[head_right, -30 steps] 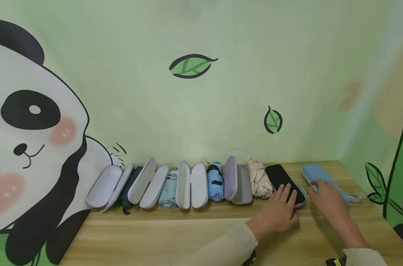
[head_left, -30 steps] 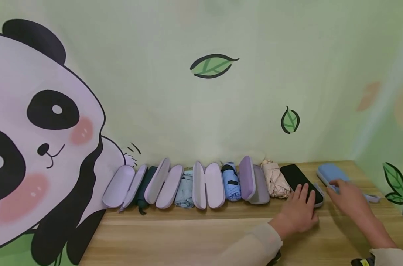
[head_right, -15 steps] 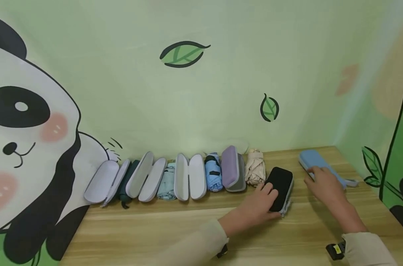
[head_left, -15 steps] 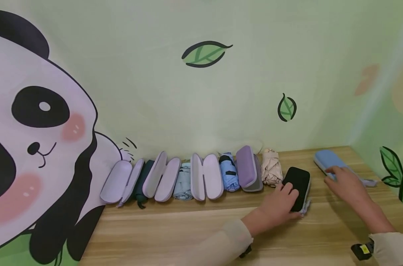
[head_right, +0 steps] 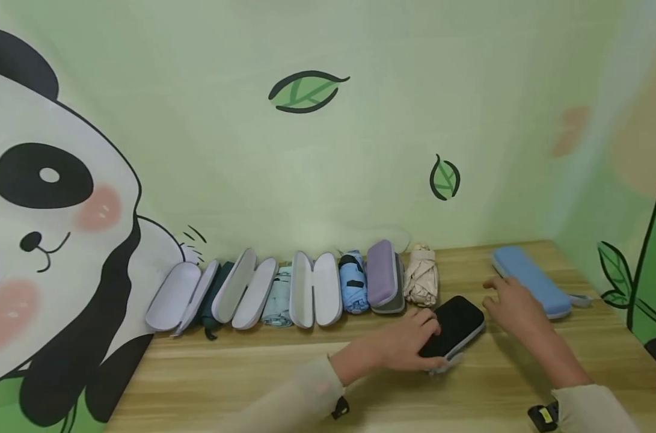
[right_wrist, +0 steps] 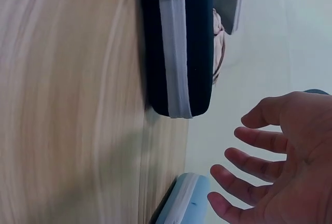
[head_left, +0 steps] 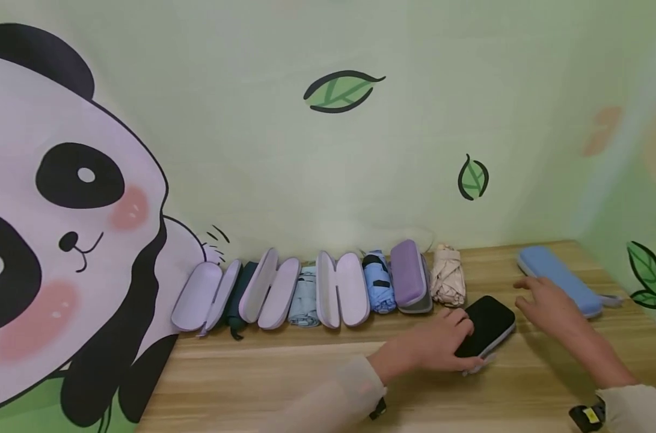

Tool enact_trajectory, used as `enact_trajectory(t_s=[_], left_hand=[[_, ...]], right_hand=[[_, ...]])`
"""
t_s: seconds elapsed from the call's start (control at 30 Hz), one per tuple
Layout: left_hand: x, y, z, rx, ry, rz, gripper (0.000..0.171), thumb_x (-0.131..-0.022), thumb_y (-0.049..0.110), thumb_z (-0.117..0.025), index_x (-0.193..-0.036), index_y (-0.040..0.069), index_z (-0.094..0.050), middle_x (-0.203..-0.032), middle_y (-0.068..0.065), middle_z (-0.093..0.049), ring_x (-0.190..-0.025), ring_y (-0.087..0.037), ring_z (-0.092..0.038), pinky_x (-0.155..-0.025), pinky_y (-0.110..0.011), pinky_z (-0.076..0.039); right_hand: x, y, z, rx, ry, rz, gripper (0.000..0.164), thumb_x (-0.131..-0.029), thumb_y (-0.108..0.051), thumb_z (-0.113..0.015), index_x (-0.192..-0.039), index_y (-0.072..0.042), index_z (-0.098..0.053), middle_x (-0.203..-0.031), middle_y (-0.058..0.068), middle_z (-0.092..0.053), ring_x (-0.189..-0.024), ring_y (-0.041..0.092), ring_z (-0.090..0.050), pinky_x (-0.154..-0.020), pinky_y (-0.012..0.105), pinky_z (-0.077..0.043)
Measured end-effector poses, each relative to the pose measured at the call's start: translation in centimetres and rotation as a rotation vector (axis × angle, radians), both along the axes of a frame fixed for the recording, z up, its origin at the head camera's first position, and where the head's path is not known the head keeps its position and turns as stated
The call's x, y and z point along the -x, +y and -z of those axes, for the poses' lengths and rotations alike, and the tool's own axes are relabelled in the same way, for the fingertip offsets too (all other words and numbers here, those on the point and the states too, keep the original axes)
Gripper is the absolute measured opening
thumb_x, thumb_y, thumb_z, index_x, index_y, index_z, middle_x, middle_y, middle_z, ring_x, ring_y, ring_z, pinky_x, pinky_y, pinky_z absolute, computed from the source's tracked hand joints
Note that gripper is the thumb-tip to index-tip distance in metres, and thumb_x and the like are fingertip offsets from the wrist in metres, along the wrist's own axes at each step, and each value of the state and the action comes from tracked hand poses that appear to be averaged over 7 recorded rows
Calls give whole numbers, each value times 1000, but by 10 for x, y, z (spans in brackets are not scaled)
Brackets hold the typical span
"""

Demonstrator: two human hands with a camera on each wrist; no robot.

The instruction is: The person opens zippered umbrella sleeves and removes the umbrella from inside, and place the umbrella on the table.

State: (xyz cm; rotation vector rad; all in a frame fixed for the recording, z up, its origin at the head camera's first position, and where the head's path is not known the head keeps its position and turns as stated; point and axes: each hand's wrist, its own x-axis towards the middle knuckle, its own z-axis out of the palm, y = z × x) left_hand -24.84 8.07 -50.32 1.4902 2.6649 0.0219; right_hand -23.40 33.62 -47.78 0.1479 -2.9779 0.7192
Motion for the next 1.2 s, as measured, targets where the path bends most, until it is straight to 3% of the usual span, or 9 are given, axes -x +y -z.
enact_trajectory(t_s=[0.17,0.27,0.37,0.53,0.67,0.73,0.87,0.93,1.2], left_hand=[[-28,58,8,91,81,-387,81,-94,76,-41,-159,28,-32,-159,10,-31,-144,-11,-31,-108,-29,-40],[-35,72,12,157,125,-459,68,-99,63,-47,-158,33,-31,-158,11,-31,-143,-11,-32,-110,-33,-38],[-39,64,13,159,111,-383,55,-101,47,-57,-151,38,-37,-155,13,-33,-144,-14,-33,-115,-39,-34],[-47,17,9,50,-18,-34,42,-95,25,-73,-129,36,-50,-138,18,-45,-134,-2,-42,-119,-43,-28],[-54,-21,4,-45,-112,182,16,-100,10,-61,-103,25,-58,-114,16,-54,-111,5,-50,-121,-37,-25],[-63,-33,4,-62,-91,137,8,-105,21,-55,-106,25,-61,-122,11,-54,-119,-1,-48,-120,-39,-26],[-87,-40,11,77,29,-176,61,-102,62,-41,-150,24,-45,-161,-3,-31,-150,-25,-28,-118,-42,-30],[-93,-40,15,176,81,-243,77,-99,68,-40,-160,22,-30,-168,-8,-19,-153,-32,-20,-118,-41,-30],[-66,-82,26,213,176,53,80,-102,56,-43,-165,24,-5,-171,-1,9,-157,-25,3,-122,-42,-21]], right_hand=[[-6,5,-2,-12,20,19,38,-99,-12,-56,-128,14,-56,-128,45,-46,-111,61,-50,-81,66,-45],[-5,1,0,-4,24,4,38,-99,-12,-57,-127,13,-57,-128,45,-47,-111,61,-50,-81,65,-46],[-5,-4,2,-3,17,-9,37,-99,-13,-57,-125,13,-58,-125,44,-49,-106,58,-55,-78,62,-48],[-7,-7,4,-2,31,-49,32,-97,-10,-60,-120,12,-61,-119,41,-55,-96,50,-61,-71,56,-50],[-9,-14,8,-1,46,-121,29,-95,-7,-63,-118,10,-63,-118,37,-58,-96,49,-63,-73,54,-53],[-9,-23,10,-11,48,-185,26,-94,-4,-65,-117,8,-65,-117,33,-61,-96,47,-65,-74,53,-54],[-6,-48,11,-60,39,-388,25,-91,0,-66,-116,-1,-69,-112,21,-65,-92,35,-68,-73,46,-55],[-2,-62,10,-89,47,-504,26,-91,2,-66,-116,-5,-70,-112,17,-66,-94,32,-67,-75,45,-55],[15,-94,14,-265,74,-790,24,-87,3,-72,-108,-10,-74,-97,6,-66,-84,21,-64,-70,36,-54]])
